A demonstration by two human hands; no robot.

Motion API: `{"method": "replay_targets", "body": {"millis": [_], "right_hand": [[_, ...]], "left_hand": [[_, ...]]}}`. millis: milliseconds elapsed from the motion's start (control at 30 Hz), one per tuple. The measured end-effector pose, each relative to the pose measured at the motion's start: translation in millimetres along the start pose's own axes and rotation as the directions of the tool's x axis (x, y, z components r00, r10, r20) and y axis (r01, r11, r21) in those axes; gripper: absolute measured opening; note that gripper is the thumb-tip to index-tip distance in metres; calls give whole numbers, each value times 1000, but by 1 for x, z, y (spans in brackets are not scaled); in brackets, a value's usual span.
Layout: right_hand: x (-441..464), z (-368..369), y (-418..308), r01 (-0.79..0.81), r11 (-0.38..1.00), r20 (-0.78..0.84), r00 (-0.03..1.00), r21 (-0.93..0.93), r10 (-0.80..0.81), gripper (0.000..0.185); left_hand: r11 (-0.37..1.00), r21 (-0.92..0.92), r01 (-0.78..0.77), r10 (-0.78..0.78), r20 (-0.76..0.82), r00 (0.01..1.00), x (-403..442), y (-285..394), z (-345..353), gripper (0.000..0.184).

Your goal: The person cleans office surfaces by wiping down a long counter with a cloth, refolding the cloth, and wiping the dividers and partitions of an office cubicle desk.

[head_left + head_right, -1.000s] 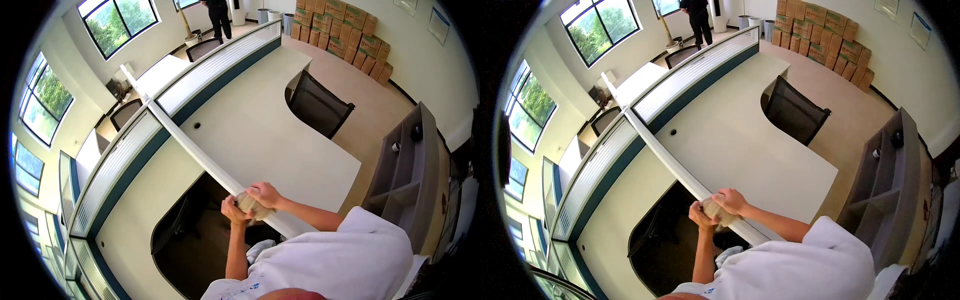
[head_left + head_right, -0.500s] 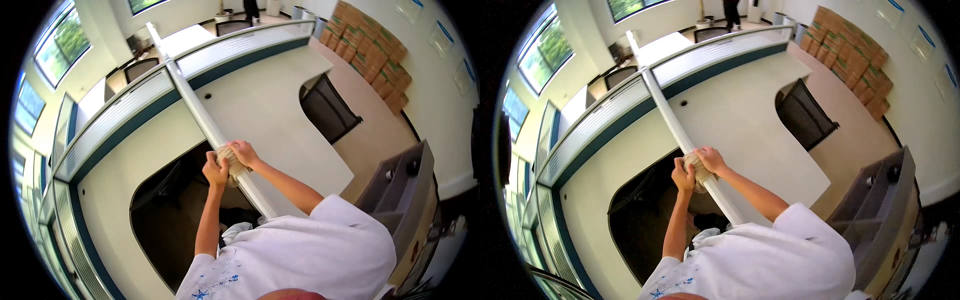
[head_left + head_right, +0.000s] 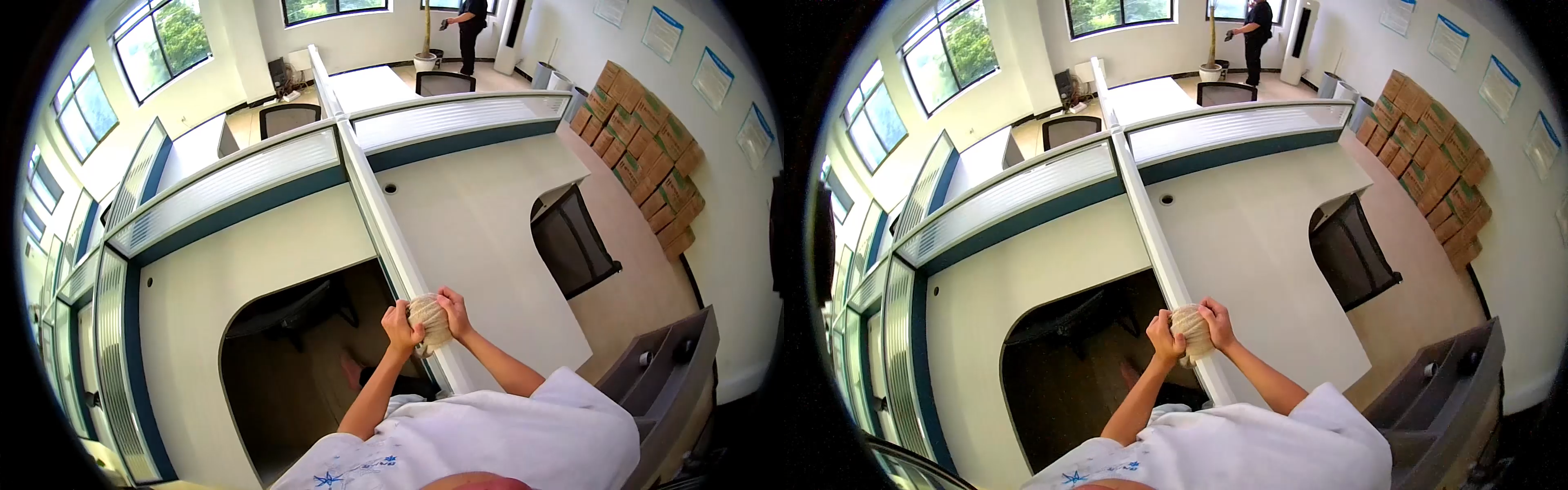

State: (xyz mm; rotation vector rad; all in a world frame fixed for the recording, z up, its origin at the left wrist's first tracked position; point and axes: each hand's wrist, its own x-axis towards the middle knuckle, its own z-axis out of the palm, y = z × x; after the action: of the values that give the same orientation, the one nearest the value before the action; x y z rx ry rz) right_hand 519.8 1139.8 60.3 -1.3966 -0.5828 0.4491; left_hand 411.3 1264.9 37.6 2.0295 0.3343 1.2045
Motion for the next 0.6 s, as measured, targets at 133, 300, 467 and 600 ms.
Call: {"method": "replay_targets", "body": {"millis": [133,300,467,600], "right_hand": [[3,-9,-4,55,985,50,998,-162,-47,33],[3,-7,17,81,982,-44,995,-173,-90,32],[-42,-3,4,-68,997,-67,995,26,70,35],[-57,-29,-6,-157,982,216,967,104,132,67]], "left_hand": [[993,23,-119,120,-42,992,7,-14,7,79],[995,-99,-3,4,13,1000,3,-11,6,76],[954,-81,288,-251,310,917,-5,27,-35,76],[987,-15,163,-137,469,873,-14,46,-64,99]]}}
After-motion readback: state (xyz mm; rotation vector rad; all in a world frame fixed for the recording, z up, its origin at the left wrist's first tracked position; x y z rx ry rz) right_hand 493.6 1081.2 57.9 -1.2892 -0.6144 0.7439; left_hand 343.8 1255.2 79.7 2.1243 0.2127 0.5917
